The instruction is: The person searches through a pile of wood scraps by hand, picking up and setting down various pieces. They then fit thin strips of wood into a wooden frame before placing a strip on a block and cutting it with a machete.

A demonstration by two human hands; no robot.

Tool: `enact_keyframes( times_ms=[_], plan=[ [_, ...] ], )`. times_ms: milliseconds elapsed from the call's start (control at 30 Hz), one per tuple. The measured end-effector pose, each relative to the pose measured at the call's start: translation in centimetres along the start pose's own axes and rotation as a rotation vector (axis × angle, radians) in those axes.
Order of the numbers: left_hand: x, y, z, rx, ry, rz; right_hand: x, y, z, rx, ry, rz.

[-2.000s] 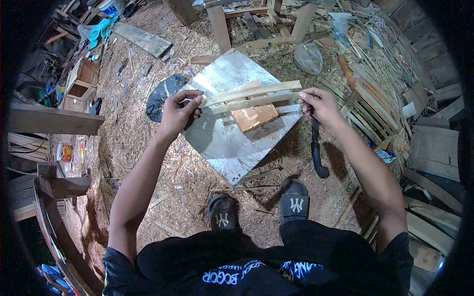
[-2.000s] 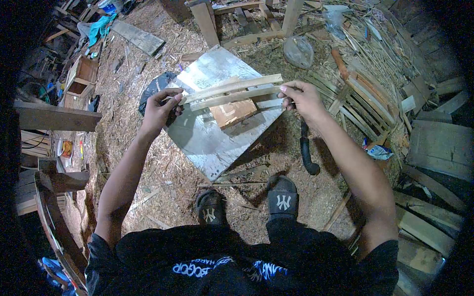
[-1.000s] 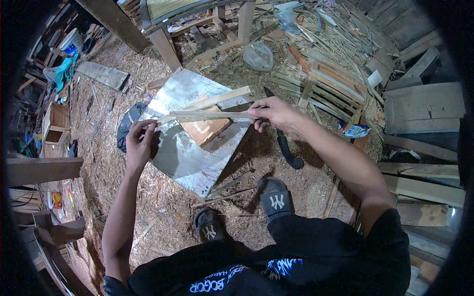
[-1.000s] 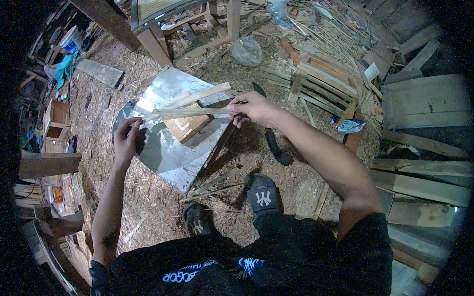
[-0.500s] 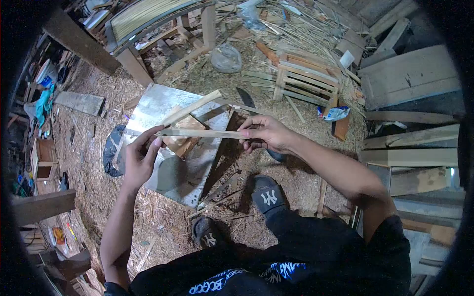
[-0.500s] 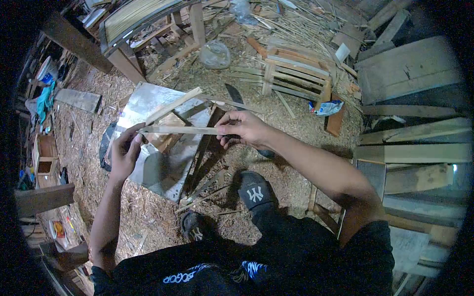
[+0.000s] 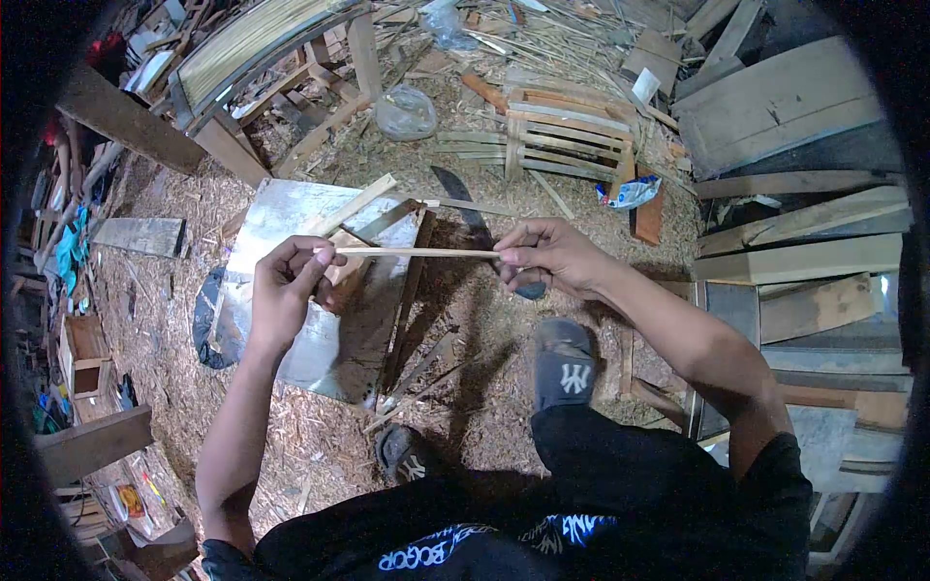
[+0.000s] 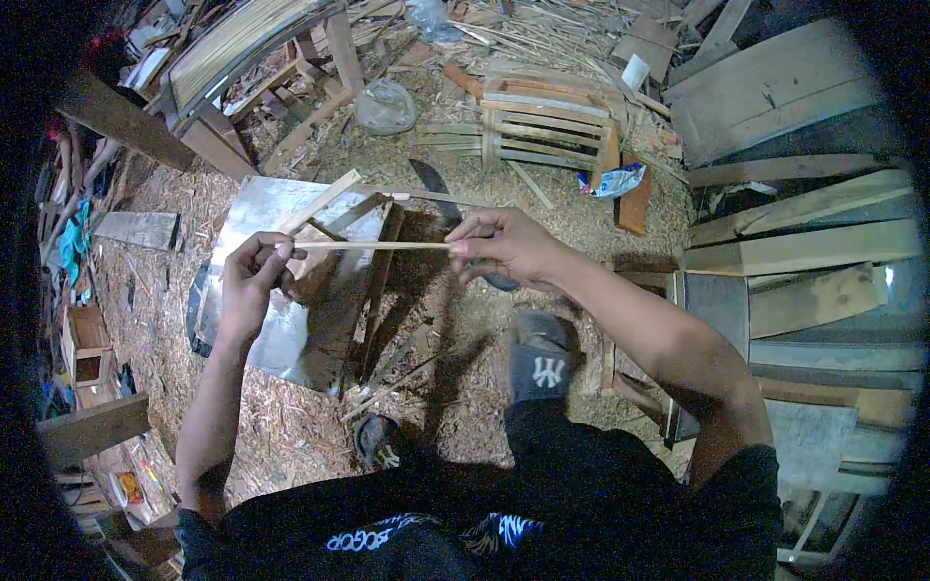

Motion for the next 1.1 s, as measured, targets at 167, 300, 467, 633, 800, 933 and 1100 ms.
enact_keyframes(
  times_ms=[167, 300, 467, 633, 800, 933, 1100],
  plan=[
    [-0.9, -2.7, -0.3, 0.104, 0.031, 0.066, 1.9, 3.2, 1.0, -0.005, 0.030, -0.179],
    [-2.0, -3.9, -0.3, 0.108, 0.013, 0.105, 1.5, 11.9, -0.3, 0.212, 0.086, -0.476],
    [-2.9, -4.8, 0.1, 0.072, 0.031, 0.092, 1.3, 27.6, -3.3, 0.171, 0.085, -0.929],
    [-3.8, -5.6, 0.7, 0.054, 0.032, 0.057, 1.6, 38.3, -2.4, 0.528, 0.209, -1.265],
    [-4.6, -5.6, 0.5, 0.018, -0.009, 0.073, -0.4, 40.5, -0.2, 0.695, 0.366, -1.179],
    [-4.8, -5.2, 0.9, -0.048, 0.053, 0.047, -1.3, 40.0, 0.8, 0.697, 0.230, -0.939],
    [-5.1, -5.6, 0.7, -0.044, 0.047, 0.032, -0.2, 39.3, 1.5, 0.601, 0.118, -0.874]
  ],
)
Point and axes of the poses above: each hand's wrist, its own x-axis away from the middle knuckle, its own y-axis out of the back of the hand, z = x × y, the point moved 7 cm from there along -x, towards the middle knuckle, and after that the axes turned 5 degrees about -y, right-handed, at the moved point
